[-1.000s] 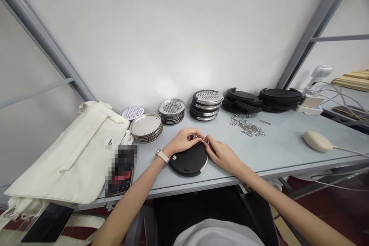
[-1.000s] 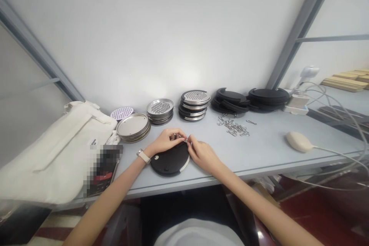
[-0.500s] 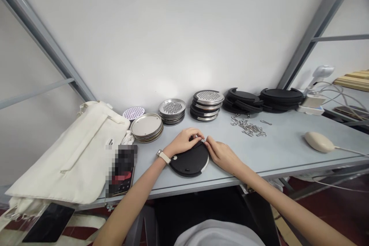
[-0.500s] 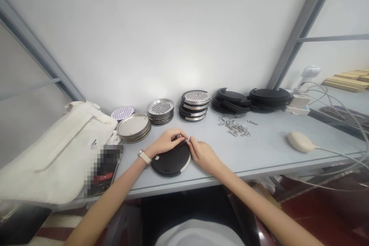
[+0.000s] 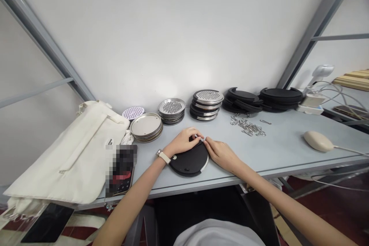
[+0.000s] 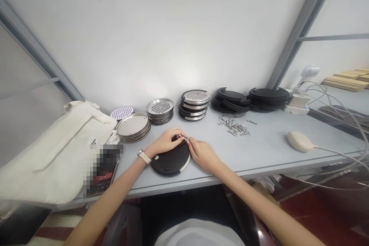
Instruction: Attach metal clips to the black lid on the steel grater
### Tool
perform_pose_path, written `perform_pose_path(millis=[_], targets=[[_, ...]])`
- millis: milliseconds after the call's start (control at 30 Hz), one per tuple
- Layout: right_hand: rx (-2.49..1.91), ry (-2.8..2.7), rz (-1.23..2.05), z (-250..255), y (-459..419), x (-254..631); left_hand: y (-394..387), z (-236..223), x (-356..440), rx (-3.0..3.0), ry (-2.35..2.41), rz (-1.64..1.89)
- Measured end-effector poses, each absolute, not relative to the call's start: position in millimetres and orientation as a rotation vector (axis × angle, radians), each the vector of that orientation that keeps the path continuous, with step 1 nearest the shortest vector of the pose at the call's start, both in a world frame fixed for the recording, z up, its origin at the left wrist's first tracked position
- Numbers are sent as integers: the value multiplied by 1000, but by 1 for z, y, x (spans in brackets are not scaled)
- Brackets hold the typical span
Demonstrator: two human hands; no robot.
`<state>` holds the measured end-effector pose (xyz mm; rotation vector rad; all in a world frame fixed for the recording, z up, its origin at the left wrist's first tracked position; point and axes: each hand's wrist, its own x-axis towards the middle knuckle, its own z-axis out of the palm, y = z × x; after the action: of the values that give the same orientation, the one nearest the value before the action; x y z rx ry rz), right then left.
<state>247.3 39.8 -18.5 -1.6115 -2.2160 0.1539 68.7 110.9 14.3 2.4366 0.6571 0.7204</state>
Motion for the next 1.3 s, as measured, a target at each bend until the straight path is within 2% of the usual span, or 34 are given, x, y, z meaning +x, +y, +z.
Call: perform_pose_path(millis=[1100,1300], targets=[[-1566,-2245,66,-23,37,248,107,17,67,2528,596,632],[-1616,-2167,154,-21,38,248,107,16,68,2508,588,633]])
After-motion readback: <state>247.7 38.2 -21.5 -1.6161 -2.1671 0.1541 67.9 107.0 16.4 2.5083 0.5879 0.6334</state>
